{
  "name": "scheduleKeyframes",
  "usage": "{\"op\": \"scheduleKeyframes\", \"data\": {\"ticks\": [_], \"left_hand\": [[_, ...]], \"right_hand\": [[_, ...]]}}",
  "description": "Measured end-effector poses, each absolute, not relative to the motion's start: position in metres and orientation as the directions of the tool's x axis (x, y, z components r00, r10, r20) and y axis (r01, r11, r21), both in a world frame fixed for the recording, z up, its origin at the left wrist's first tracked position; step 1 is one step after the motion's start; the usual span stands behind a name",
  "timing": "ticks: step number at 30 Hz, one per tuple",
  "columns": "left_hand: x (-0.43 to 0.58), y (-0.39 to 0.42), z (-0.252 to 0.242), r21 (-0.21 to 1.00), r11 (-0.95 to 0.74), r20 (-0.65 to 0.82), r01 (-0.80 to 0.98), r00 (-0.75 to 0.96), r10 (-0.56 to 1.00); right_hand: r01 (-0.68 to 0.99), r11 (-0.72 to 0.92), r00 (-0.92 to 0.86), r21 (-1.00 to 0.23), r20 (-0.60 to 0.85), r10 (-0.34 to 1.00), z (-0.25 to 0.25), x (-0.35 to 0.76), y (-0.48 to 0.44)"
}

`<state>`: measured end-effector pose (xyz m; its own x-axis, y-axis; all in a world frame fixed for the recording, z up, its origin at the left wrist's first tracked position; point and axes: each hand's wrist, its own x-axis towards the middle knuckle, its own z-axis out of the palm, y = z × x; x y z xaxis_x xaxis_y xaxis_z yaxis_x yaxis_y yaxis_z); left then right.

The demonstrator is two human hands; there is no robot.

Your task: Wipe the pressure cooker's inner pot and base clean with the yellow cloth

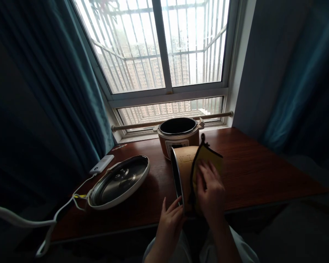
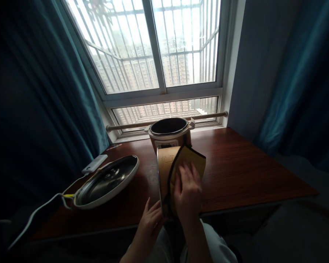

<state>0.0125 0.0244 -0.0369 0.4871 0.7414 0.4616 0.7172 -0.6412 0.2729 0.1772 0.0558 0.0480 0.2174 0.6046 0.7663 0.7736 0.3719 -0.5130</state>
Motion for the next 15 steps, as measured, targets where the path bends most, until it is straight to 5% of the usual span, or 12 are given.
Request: {"op": "scheduleKeyframes", "data": {"ticks": [6, 15], "left_hand": [[0.004, 0.028, -0.029, 0.266, -0.638, 0.377, 0.723, 0.531, 0.759], [0.008, 0.031, -0.04, 0.346, -0.593, 0.28, 0.727, 0.523, 0.805]], "right_hand": [[0.755, 0.544, -0.032, -0.366, 0.808, 0.588, 0.054, 0.166, 0.053], [0.544, 0.3, 0.497, -0.784, 0.588, 0.638, 0.035, 0.202, 0.064]]}}
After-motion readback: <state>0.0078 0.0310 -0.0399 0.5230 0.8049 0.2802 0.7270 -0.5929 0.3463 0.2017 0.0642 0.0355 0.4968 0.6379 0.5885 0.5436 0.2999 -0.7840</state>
